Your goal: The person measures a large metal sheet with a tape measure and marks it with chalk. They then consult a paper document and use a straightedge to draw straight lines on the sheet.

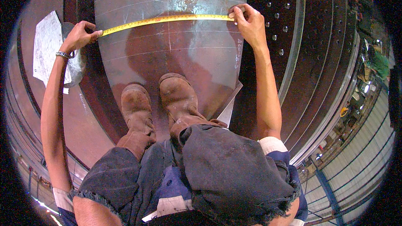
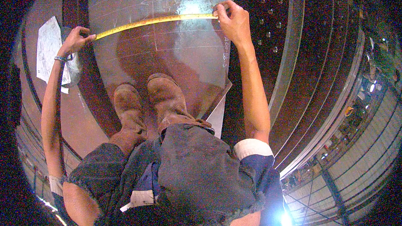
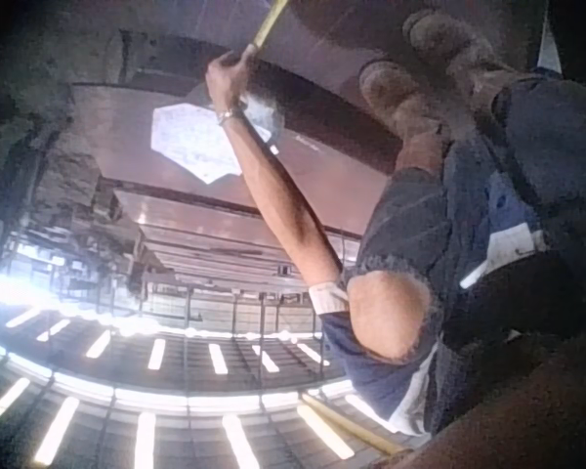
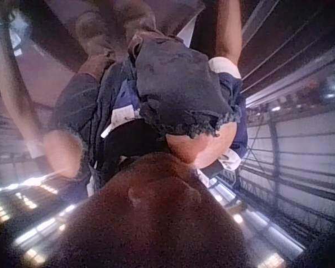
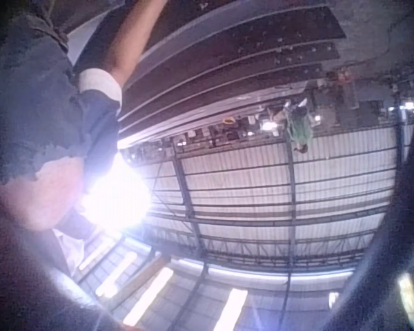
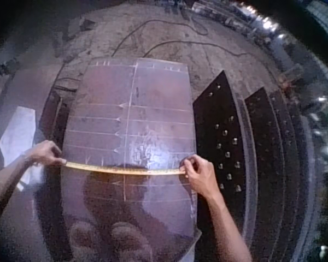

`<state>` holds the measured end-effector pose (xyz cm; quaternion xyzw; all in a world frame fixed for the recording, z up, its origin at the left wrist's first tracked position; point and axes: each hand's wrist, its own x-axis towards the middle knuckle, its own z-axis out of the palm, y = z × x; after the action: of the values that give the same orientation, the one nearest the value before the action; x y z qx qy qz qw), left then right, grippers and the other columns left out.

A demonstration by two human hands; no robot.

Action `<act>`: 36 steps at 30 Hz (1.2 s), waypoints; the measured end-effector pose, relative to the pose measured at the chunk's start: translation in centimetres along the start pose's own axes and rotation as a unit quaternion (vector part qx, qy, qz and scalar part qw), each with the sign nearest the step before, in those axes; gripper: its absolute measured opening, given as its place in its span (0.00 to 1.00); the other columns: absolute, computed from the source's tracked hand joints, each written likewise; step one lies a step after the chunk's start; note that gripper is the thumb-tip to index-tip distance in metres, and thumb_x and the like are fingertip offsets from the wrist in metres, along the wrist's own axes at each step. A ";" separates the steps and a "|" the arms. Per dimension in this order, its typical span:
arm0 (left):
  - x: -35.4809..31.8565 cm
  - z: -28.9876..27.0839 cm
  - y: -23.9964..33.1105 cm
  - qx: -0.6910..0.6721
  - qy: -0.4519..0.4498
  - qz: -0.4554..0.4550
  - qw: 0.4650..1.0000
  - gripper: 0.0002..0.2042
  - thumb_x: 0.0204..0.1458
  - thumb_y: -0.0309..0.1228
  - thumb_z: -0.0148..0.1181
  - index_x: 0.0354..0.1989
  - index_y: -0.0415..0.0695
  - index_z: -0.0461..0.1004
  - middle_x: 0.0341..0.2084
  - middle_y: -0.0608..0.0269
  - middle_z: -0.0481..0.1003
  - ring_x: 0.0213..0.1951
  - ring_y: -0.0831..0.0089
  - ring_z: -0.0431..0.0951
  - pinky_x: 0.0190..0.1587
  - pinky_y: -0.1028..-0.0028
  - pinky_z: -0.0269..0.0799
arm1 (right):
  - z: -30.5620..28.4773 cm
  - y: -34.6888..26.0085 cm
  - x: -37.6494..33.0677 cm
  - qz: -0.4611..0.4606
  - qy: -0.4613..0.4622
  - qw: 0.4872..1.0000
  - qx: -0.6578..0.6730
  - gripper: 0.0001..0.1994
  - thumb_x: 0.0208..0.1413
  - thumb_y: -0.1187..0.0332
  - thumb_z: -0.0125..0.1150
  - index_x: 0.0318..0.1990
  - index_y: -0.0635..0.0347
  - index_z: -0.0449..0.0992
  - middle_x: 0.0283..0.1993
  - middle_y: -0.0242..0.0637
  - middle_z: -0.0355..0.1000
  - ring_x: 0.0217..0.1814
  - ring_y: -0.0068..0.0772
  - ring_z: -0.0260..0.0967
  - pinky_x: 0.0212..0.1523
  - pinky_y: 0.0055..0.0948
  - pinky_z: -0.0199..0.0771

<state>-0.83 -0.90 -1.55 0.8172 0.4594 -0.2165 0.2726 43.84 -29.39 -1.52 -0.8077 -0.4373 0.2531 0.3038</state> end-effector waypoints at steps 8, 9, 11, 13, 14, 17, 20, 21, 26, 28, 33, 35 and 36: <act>0.1 -0.2 0.8 -0.016 -0.017 -0.005 1.000 0.35 0.49 0.52 0.71 0.47 0.24 0.76 0.27 0.52 0.81 0.31 0.70 0.83 0.37 0.69 0.78 | 0.0 0.5 0.0 -0.005 -0.002 1.000 -0.003 0.11 0.63 0.64 0.57 0.36 0.63 0.80 0.31 0.40 0.82 0.31 0.34 0.81 0.36 0.33 0.79; 0.1 -0.1 0.4 -0.012 -0.014 -0.001 1.000 0.35 0.49 0.51 0.71 0.47 0.24 0.76 0.26 0.53 0.81 0.31 0.70 0.83 0.37 0.70 0.77 | 0.1 0.4 0.2 0.011 -0.004 1.000 0.002 0.11 0.63 0.64 0.57 0.36 0.63 0.80 0.31 0.40 0.82 0.32 0.35 0.81 0.36 0.34 0.79; 0.3 0.1 -0.3 -0.003 -0.007 0.006 1.000 0.35 0.49 0.51 0.71 0.46 0.24 0.77 0.26 0.53 0.81 0.30 0.71 0.83 0.37 0.70 0.77 | 0.1 0.2 0.4 0.020 -0.004 1.000 0.006 0.11 0.63 0.65 0.56 0.35 0.64 0.79 0.30 0.42 0.82 0.32 0.37 0.81 0.36 0.35 0.79; 0.4 0.1 -0.1 -0.003 -0.016 0.000 1.000 0.35 0.49 0.52 0.72 0.46 0.24 0.77 0.27 0.53 0.81 0.31 0.70 0.83 0.38 0.70 0.77 | -0.2 0.5 0.7 0.010 0.002 1.000 0.001 0.12 0.63 0.65 0.56 0.35 0.64 0.79 0.30 0.43 0.81 0.31 0.39 0.81 0.36 0.36 0.79; 0.5 0.0 0.0 -0.002 -0.020 -0.004 1.000 0.35 0.48 0.52 0.72 0.46 0.25 0.77 0.27 0.53 0.81 0.31 0.70 0.83 0.38 0.70 0.77 | -0.3 0.7 0.9 0.007 -0.003 1.000 -0.008 0.12 0.63 0.65 0.55 0.35 0.64 0.79 0.30 0.44 0.81 0.32 0.40 0.81 0.37 0.36 0.79; 0.5 0.2 -0.2 0.003 -0.012 0.006 1.000 0.35 0.48 0.53 0.71 0.45 0.25 0.78 0.28 0.51 0.82 0.33 0.68 0.83 0.41 0.68 0.77 | -0.5 1.1 1.4 -0.005 -0.018 0.999 -0.028 0.13 0.63 0.63 0.55 0.35 0.65 0.79 0.30 0.44 0.81 0.33 0.43 0.81 0.38 0.38 0.79; 0.2 0.2 0.2 0.020 0.014 0.010 1.000 0.35 0.48 0.54 0.71 0.45 0.25 0.78 0.30 0.48 0.82 0.36 0.66 0.83 0.43 0.67 0.77 | -0.8 0.9 1.7 -0.016 -0.036 0.998 -0.041 0.14 0.62 0.63 0.54 0.36 0.65 0.79 0.31 0.45 0.81 0.34 0.45 0.81 0.39 0.39 0.79; 0.2 0.2 0.0 0.018 0.012 0.011 1.000 0.35 0.48 0.54 0.71 0.44 0.26 0.78 0.30 0.48 0.82 0.36 0.66 0.83 0.43 0.66 0.76 | -0.8 0.9 1.9 -0.015 -0.044 0.998 -0.044 0.14 0.62 0.62 0.54 0.36 0.65 0.79 0.31 0.45 0.81 0.35 0.45 0.81 0.39 0.39 0.79; 0.5 0.1 0.0 0.015 -0.014 0.019 1.000 0.33 0.48 0.54 0.71 0.43 0.27 0.80 0.31 0.46 0.82 0.36 0.65 0.83 0.43 0.65 0.76 | -0.9 0.9 2.3 -0.008 -0.070 0.996 -0.054 0.14 0.60 0.62 0.55 0.36 0.65 0.80 0.31 0.46 0.80 0.35 0.44 0.81 0.40 0.38 0.78; 0.6 0.4 -0.7 0.014 0.007 0.031 0.999 0.33 0.48 0.54 0.71 0.41 0.28 0.80 0.30 0.48 0.82 0.34 0.67 0.83 0.41 0.66 0.76 | -0.9 1.0 2.6 -0.009 -0.079 0.996 -0.049 0.14 0.60 0.61 0.55 0.36 0.65 0.80 0.31 0.46 0.80 0.35 0.44 0.81 0.40 0.38 0.78; 0.6 0.4 -0.4 -0.023 -0.004 0.016 1.000 0.30 0.49 0.54 0.71 0.36 0.30 0.81 0.24 0.56 0.80 0.28 0.73 0.81 0.34 0.70 0.76 | -1.0 1.2 2.7 -0.021 -0.081 0.995 -0.057 0.14 0.60 0.61 0.55 0.36 0.65 0.80 0.30 0.45 0.80 0.33 0.43 0.80 0.40 0.37 0.78; 0.3 0.9 -1.3 -0.040 0.033 0.042 0.998 0.29 0.49 0.53 0.70 0.34 0.31 0.80 0.21 0.60 0.79 0.25 0.76 0.80 0.31 0.72 0.75 | -0.9 1.0 2.7 -0.020 -0.082 0.995 -0.051 0.15 0.60 0.61 0.55 0.36 0.65 0.80 0.29 0.45 0.80 0.33 0.42 0.80 0.40 0.37 0.78; 0.2 0.7 -0.7 -0.031 0.027 0.040 0.998 0.29 0.50 0.53 0.70 0.33 0.31 0.80 0.21 0.60 0.79 0.25 0.76 0.79 0.31 0.72 0.75 | -1.0 0.9 2.6 -0.019 -0.082 0.995 -0.052 0.15 0.60 0.61 0.55 0.36 0.65 0.80 0.29 0.45 0.80 0.33 0.42 0.80 0.39 0.37 0.78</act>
<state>-1.42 -0.91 -2.42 0.8313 0.4405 -0.1687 0.2938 46.28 -27.81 -1.86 -0.7906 -0.4881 0.2899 0.2295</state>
